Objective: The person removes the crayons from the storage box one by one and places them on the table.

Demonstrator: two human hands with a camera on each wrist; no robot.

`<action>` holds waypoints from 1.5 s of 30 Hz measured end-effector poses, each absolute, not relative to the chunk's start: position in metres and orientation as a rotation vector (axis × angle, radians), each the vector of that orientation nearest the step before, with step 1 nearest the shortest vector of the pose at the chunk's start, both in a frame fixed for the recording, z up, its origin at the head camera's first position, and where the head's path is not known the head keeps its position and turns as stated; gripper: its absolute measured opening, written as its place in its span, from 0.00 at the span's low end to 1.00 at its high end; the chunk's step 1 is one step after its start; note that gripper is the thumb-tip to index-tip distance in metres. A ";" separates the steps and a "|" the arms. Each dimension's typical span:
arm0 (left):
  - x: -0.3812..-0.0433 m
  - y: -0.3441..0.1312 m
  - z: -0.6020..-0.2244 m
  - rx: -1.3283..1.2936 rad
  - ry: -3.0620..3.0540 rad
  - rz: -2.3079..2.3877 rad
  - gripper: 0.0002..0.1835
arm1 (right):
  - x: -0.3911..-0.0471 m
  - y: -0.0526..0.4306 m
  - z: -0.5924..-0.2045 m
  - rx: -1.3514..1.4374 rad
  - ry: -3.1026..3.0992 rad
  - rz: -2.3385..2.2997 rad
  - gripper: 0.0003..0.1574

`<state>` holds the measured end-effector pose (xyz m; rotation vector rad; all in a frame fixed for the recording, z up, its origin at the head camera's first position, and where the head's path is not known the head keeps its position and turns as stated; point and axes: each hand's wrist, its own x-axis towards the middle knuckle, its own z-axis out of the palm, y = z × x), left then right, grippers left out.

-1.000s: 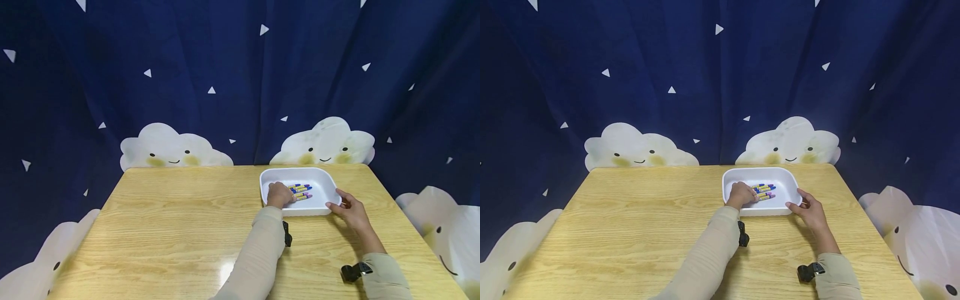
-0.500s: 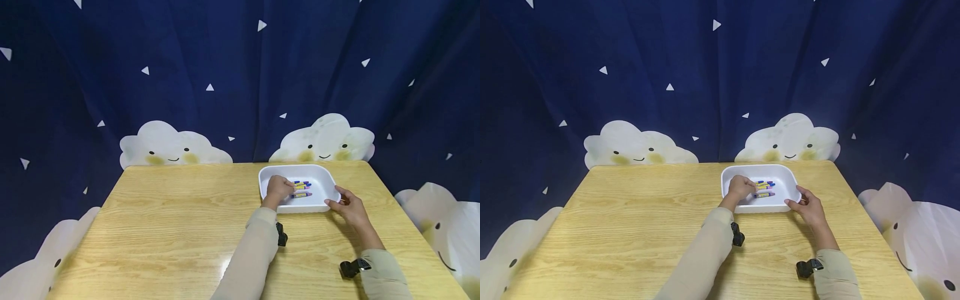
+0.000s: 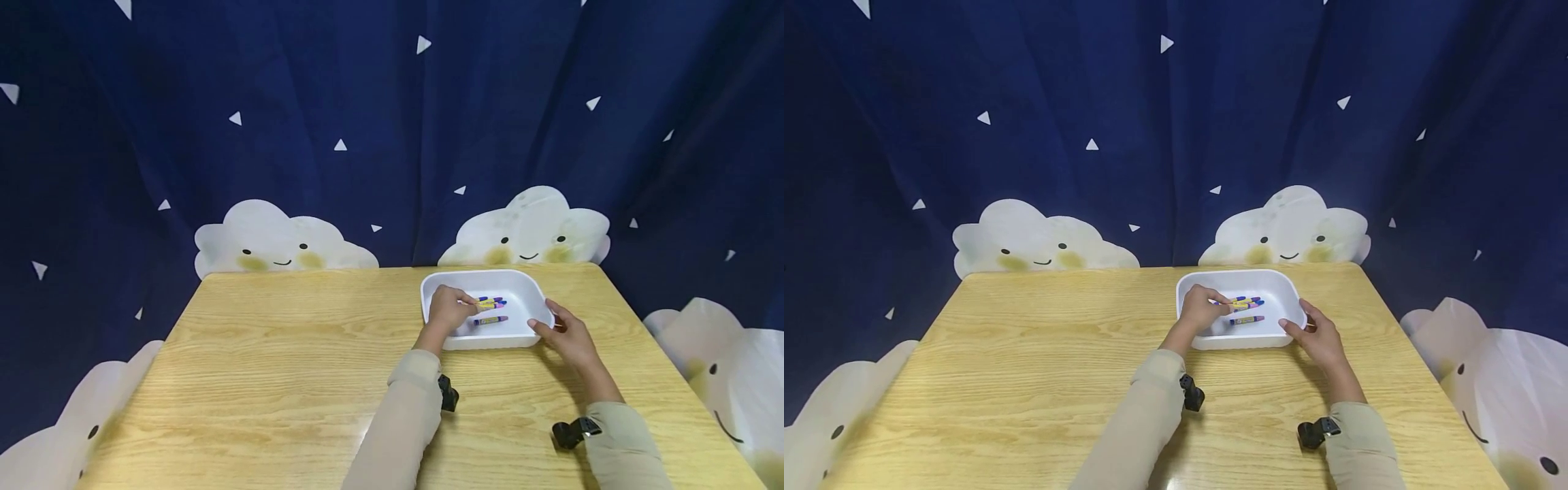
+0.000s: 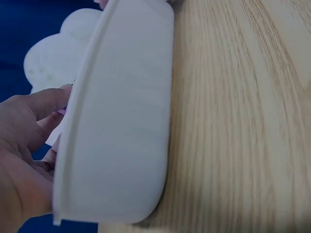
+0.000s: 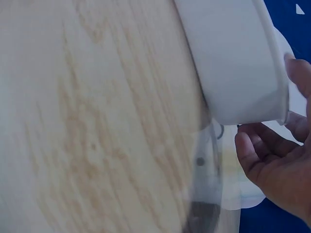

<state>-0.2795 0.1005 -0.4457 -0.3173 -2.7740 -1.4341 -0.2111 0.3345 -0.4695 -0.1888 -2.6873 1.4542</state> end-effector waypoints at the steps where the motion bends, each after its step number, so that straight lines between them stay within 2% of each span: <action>1: -0.278 0.098 -0.444 -0.329 -2.761 -1.434 0.03 | -0.211 0.334 -0.470 -0.196 -2.691 1.444 0.53; 10: -0.272 0.077 -0.437 -0.513 -2.638 -1.441 0.05 | -0.209 0.336 -0.465 -0.119 -2.755 1.357 0.56; 16: -0.267 0.058 -0.431 -0.538 -2.597 -1.479 0.05 | -0.209 0.338 -0.465 -0.108 -2.776 1.396 0.57; 33: -0.267 -0.014 -0.434 -0.305 -2.511 -1.718 0.07 | -0.208 0.339 -0.463 -0.133 -2.818 1.379 0.59; 45: -0.269 -0.070 -0.450 -0.187 -2.600 -1.669 0.07 | -0.208 0.338 -0.461 -0.140 -2.836 1.379 0.60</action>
